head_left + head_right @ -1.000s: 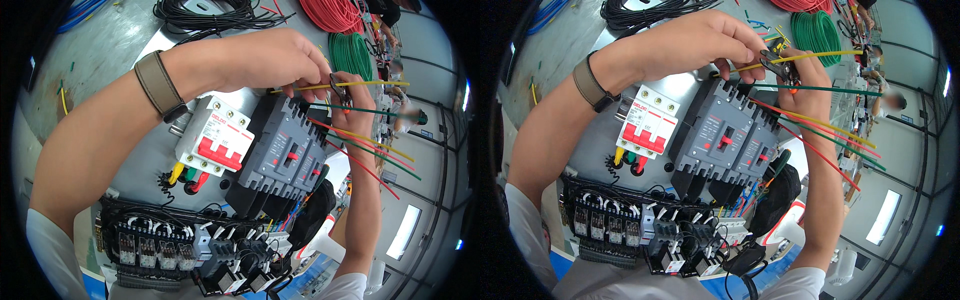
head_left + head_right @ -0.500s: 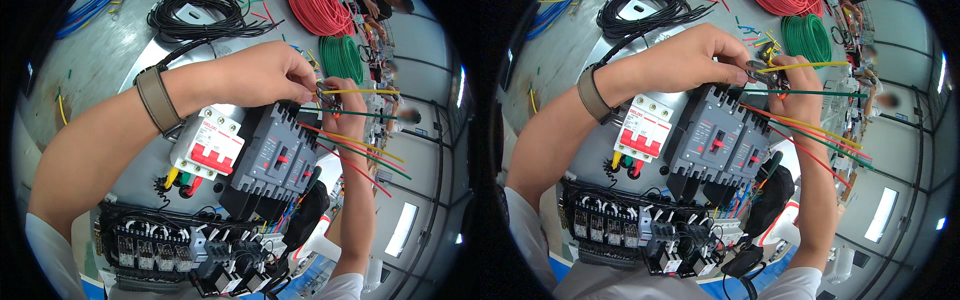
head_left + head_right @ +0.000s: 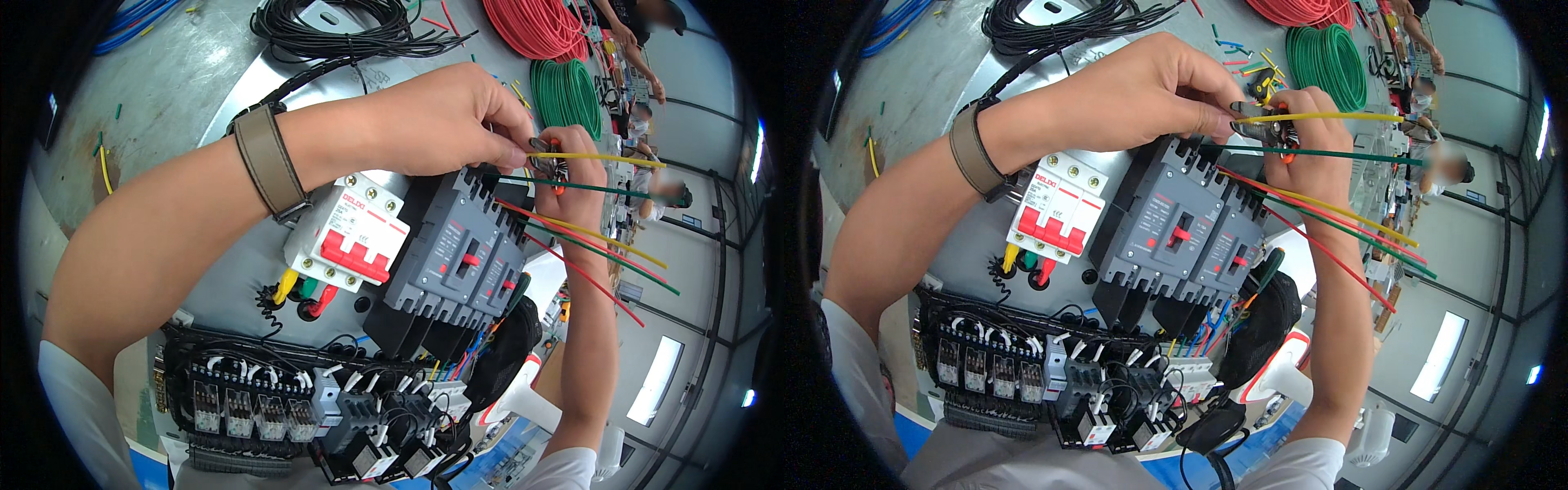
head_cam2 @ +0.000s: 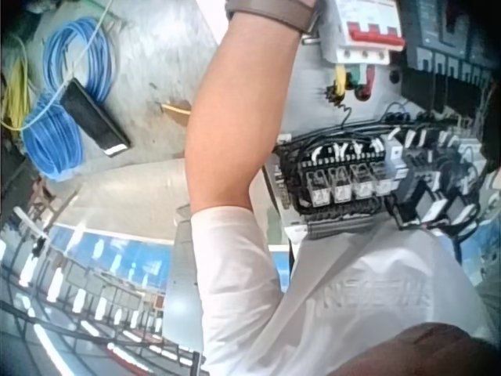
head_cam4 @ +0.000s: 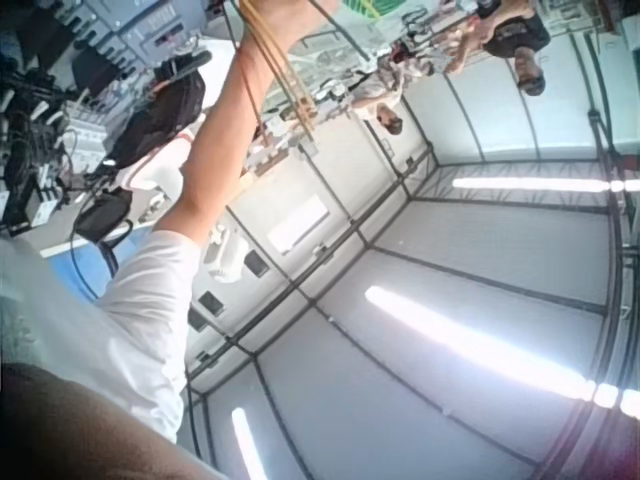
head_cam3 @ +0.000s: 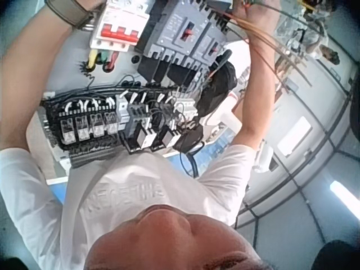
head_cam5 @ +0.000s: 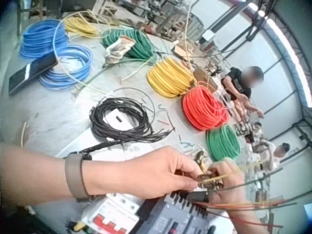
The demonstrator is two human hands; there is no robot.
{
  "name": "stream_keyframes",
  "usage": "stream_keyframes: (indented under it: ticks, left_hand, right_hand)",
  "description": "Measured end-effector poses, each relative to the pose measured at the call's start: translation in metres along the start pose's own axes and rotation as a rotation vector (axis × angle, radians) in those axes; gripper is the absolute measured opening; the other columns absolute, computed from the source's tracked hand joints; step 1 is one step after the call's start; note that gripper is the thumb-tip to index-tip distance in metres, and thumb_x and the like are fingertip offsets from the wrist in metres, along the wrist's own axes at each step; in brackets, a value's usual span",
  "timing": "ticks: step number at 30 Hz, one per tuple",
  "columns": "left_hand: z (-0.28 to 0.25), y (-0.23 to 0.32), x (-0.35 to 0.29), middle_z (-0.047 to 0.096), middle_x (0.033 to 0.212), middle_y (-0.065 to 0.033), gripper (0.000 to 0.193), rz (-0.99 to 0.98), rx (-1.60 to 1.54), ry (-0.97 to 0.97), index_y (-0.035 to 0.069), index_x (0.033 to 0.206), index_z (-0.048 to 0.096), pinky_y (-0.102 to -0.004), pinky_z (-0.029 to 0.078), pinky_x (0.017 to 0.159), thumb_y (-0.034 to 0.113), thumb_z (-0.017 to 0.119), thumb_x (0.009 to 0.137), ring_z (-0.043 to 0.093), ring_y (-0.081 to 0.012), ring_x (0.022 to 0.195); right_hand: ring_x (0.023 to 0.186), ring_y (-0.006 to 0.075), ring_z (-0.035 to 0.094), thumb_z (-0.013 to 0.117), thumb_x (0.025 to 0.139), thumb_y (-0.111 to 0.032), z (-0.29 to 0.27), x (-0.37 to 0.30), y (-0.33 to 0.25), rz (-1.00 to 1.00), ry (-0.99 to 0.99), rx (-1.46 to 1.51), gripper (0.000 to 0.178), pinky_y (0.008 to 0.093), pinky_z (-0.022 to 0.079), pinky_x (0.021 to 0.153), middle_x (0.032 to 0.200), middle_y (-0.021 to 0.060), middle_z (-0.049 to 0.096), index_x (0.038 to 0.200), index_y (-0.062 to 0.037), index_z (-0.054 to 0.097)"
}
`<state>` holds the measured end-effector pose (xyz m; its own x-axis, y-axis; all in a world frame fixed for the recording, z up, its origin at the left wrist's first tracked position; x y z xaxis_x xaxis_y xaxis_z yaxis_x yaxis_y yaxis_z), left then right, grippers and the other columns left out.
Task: The person strips and connects multiple colored wires to circuit breakers and terminal blocks in an electrical panel. They use wire strippers and pliers to prepare wire ends and secure connections.
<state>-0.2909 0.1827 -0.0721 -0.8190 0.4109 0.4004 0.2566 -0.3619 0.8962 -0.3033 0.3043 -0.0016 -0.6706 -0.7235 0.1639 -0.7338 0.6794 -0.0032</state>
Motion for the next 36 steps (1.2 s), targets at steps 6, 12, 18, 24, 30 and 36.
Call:
stream_keyframes:
  ticks: [6,12,18,24,30,36]
  left_hand:
    - [0.000,-0.006,-0.002,0.067,0.077,0.0005,0.019,-0.102,0.010,-0.020,-0.002,0.110,0.079,-0.0296,0.051,0.091,0.004,0.073,0.093,0.055,-0.0045,0.071]
    - [0.000,-0.004,-0.002,0.067,0.079,0.0023,0.016,-0.087,-0.002,-0.016,0.000,0.108,0.079,-0.0234,0.042,0.063,0.006,0.073,0.095,0.053,-0.0035,0.070]
    - [0.000,-0.006,-0.001,0.069,0.082,0.0016,0.016,-0.104,-0.019,-0.018,0.000,0.108,0.078,-0.0232,0.044,0.066,0.005,0.071,0.096,0.054,-0.0042,0.072]
    - [0.000,-0.003,-0.002,0.070,0.084,0.0014,0.015,-0.108,-0.016,-0.030,0.000,0.109,0.077,-0.0227,0.045,0.068,0.006,0.070,0.097,0.055,-0.0040,0.074]
    - [0.002,-0.006,-0.001,0.070,0.084,0.0024,0.014,-0.125,-0.033,-0.024,0.000,0.109,0.076,-0.0226,0.044,0.067,0.007,0.070,0.098,0.054,-0.0036,0.073]
    - [0.003,0.002,0.000,0.069,0.085,0.0033,0.016,-0.103,0.019,-0.064,0.001,0.110,0.076,-0.0227,0.043,0.067,0.009,0.070,0.098,0.053,-0.0034,0.073]
  right_hand:
    - [0.090,0.0406,0.062,0.072,0.071,0.001,-0.001,0.001,-0.002,-0.055,-0.015,-0.017,0.039,0.0467,0.051,0.076,0.094,0.0163,0.061,0.107,-0.0059,0.061]
    - [0.090,0.0407,0.062,0.072,0.070,0.000,0.000,0.000,0.000,-0.043,-0.010,0.000,0.039,0.0472,0.051,0.076,0.094,0.0163,0.060,0.107,-0.0060,0.061]
    - [0.090,0.0413,0.062,0.073,0.073,-0.001,0.002,-0.002,0.001,-0.034,0.005,0.004,0.036,0.0475,0.051,0.076,0.095,0.0161,0.061,0.108,-0.0058,0.062]
    - [0.076,0.0394,0.062,0.079,0.080,-0.003,-0.004,-0.005,-0.001,-0.011,0.089,-0.088,0.027,0.0417,0.050,0.066,0.087,0.0174,0.061,0.100,-0.0020,0.061]
    - [0.075,0.0387,0.063,0.076,0.081,-0.004,-0.003,-0.009,0.007,0.019,0.101,-0.094,0.024,0.0404,0.051,0.066,0.087,0.0175,0.062,0.101,-0.0019,0.062]
    - [0.079,0.0363,0.063,0.074,0.082,-0.005,-0.005,-0.011,0.004,-0.032,0.130,-0.044,0.025,0.0389,0.051,0.071,0.092,0.0159,0.062,0.104,-0.0020,0.063]
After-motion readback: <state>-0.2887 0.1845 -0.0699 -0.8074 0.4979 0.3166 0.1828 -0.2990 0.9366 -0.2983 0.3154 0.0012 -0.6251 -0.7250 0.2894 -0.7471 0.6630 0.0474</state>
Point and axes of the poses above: each hand's wrist, its own x-axis towards the middle knuckle, its own z-axis out of the palm, y = z × x, the point moved 10 cm from there along x, towards the middle knuckle
